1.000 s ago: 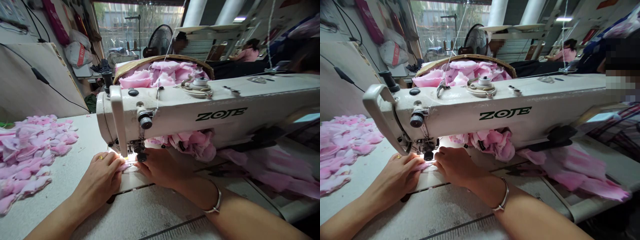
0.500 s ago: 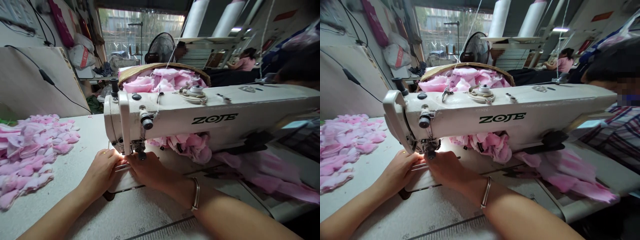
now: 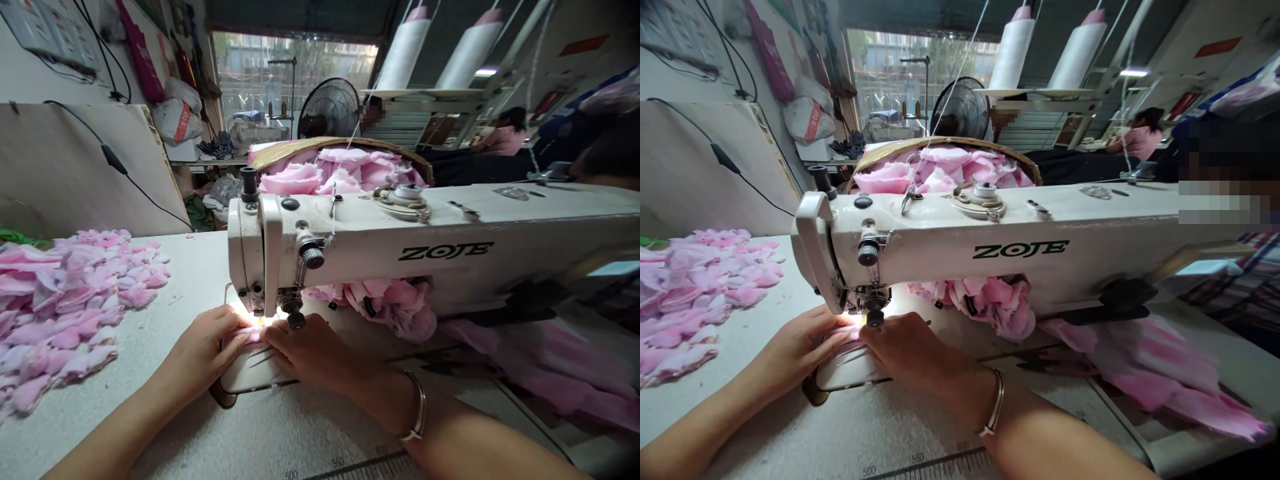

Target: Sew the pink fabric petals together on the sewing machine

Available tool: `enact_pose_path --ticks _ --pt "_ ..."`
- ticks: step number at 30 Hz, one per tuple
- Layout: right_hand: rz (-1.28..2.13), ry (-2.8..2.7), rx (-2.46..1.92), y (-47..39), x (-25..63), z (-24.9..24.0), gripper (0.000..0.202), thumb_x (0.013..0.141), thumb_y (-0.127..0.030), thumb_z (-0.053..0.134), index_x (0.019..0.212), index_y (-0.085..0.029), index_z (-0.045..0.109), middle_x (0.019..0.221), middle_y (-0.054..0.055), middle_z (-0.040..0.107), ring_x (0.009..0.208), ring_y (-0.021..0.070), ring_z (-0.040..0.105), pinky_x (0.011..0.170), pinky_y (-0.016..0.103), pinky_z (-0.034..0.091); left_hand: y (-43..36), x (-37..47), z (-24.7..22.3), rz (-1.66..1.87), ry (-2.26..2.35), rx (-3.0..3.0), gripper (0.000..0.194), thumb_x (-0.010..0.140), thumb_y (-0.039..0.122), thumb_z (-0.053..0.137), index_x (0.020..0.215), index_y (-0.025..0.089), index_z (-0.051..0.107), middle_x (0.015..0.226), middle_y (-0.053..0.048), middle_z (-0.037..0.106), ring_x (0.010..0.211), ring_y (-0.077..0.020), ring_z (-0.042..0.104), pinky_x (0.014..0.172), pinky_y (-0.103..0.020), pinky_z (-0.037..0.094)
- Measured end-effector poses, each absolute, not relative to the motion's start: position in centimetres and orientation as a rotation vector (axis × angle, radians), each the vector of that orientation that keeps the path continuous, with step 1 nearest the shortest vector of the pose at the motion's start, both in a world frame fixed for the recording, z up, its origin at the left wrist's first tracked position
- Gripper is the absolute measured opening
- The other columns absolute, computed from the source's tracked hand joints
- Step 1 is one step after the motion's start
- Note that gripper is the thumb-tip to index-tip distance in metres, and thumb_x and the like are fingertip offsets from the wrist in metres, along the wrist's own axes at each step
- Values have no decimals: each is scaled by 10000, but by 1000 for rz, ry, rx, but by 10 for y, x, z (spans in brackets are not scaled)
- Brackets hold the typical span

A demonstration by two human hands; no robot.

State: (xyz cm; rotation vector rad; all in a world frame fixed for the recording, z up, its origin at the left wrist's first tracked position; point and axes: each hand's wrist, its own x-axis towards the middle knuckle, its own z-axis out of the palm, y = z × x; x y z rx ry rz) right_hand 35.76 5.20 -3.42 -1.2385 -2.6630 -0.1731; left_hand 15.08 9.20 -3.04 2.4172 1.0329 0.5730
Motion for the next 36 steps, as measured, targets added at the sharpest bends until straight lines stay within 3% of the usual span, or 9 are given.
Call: enact_pose_path --ticks 3,8,11,16,20,23,31,36 --pt "-246 -2664 -1249 52 352 -35 156 901 -192 434 1024 -164 526 817 37 664 666 185 607 467 303 258 92 152 -32 600 1092 2395 265 933 383 443 910 231 658 855 -10 627 801 -152 579 694 -272 445" --pt "-344 -2677 -1279 52 342 -35 196 848 -66 390 946 -144 541 793 69 652 657 192 591 469 313 279 90 158 -27 579 1189 2347 291 936 348 413 840 200 644 769 3 616 704 -141 573 622 -258 424" --pt "-241 -2668 -1283 52 343 -35 162 826 -118 451 943 -153 558 829 63 665 688 204 604 470 312 284 91 158 -27 589 1174 2346 286 935 337 414 855 196 650 783 -5 624 711 -144 580 623 -260 433" --pt "-21 -2687 -1166 51 348 -33 98 797 -162 516 862 -174 589 828 25 682 698 188 626 486 303 308 92 152 -33 656 1049 2719 173 911 258 483 886 219 649 815 -10 618 774 -165 552 780 -344 436" --pt "-32 -2667 -1204 42 351 -30 163 807 -116 468 860 -195 600 832 9 688 664 168 604 504 307 337 88 153 -32 589 896 3014 169 922 212 470 898 211 637 822 -6 601 787 -176 542 939 -454 350" --pt "-13 -2667 -1161 37 353 -32 240 823 -74 411 927 -172 604 835 16 677 652 168 594 513 324 345 84 156 -31 536 830 3068 154 921 199 478 925 199 632 833 -10 597 814 -187 542 938 -450 345" --pt "4 -2672 -1175 35 353 -38 215 801 -81 450 937 -154 599 800 24 653 603 178 565 468 353 316 79 164 -32 490 848 3066 98 887 176 535 929 189 623 870 -13 609 810 -196 538 926 -447 347" --pt "122 -2718 -1134 34 356 -37 177 800 -68 477 923 -143 579 826 33 649 632 172 579 503 330 364 71 163 -32 356 963 2975 259 845 122 564 1089 209 582 1071 -40 612 1003 -238 538 988 -476 313"
